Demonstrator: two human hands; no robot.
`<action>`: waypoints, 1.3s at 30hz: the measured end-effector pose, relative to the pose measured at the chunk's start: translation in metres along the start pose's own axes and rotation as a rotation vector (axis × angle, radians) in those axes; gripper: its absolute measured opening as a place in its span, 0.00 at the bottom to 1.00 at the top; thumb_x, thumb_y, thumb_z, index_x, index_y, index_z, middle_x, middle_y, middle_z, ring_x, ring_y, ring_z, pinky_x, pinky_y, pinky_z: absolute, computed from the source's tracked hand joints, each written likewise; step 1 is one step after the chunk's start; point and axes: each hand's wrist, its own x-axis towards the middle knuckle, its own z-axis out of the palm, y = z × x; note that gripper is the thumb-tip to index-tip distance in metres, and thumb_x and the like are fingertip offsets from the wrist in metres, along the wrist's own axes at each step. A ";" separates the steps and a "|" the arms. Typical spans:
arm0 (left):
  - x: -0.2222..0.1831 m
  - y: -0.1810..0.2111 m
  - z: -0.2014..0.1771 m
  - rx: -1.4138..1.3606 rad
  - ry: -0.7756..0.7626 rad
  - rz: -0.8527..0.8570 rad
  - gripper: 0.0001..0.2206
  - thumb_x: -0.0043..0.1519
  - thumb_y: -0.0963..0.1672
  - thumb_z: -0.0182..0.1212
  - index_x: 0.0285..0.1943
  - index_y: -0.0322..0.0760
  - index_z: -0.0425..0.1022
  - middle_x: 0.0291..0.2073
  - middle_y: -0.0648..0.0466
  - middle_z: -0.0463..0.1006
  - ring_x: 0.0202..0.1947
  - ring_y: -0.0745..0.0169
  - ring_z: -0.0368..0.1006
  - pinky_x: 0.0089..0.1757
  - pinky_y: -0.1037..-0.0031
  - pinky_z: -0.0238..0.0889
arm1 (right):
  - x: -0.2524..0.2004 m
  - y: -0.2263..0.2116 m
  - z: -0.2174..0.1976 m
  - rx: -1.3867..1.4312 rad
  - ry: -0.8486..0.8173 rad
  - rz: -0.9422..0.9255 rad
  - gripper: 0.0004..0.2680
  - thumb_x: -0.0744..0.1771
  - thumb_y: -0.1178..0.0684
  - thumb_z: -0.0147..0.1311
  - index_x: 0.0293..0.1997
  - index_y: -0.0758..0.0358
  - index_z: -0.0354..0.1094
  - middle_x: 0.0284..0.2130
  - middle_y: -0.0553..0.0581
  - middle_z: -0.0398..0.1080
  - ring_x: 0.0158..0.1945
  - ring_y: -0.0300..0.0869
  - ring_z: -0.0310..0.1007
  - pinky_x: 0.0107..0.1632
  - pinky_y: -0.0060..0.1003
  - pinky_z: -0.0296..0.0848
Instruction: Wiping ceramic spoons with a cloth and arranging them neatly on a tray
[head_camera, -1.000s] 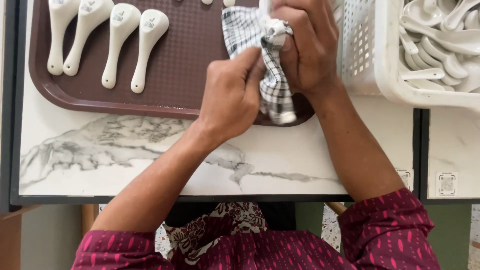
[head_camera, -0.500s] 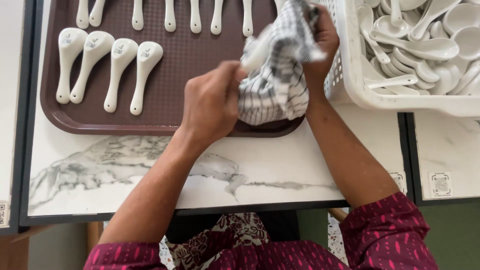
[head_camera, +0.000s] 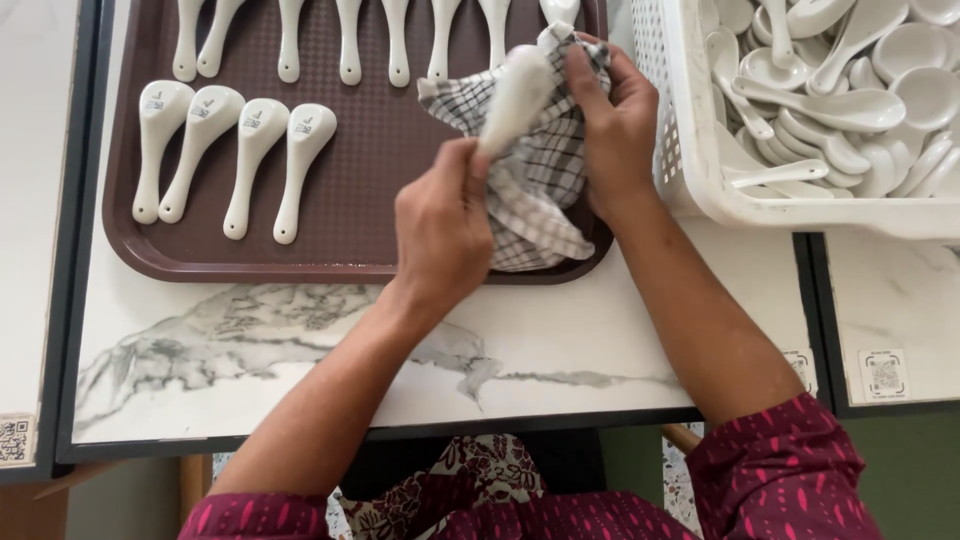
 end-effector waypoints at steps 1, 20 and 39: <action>0.002 -0.002 -0.001 -0.001 0.007 0.004 0.08 0.73 0.41 0.46 0.48 0.30 0.69 0.26 0.50 0.76 0.20 0.57 0.68 0.24 0.63 0.57 | -0.003 -0.001 0.000 -0.002 -0.004 -0.007 0.12 0.66 0.45 0.61 0.49 0.61 0.73 0.36 0.47 0.76 0.40 0.35 0.75 0.43 0.27 0.77; 0.011 0.014 -0.014 -0.311 -0.203 -0.486 0.14 0.70 0.42 0.48 0.29 0.38 0.67 0.19 0.61 0.67 0.21 0.73 0.56 0.24 0.74 0.50 | -0.026 -0.027 0.021 -0.842 -0.514 -1.221 0.21 0.74 0.44 0.30 0.49 0.68 0.75 0.57 0.63 0.74 0.69 0.62 0.59 0.73 0.56 0.49; -0.001 0.008 -0.002 0.095 -0.252 -0.097 0.12 0.71 0.42 0.47 0.31 0.35 0.62 0.16 0.48 0.67 0.16 0.46 0.56 0.25 0.56 0.48 | -0.010 -0.009 0.005 -0.416 -0.419 -0.388 0.18 0.74 0.48 0.35 0.31 0.65 0.69 0.25 0.53 0.70 0.25 0.38 0.67 0.29 0.35 0.63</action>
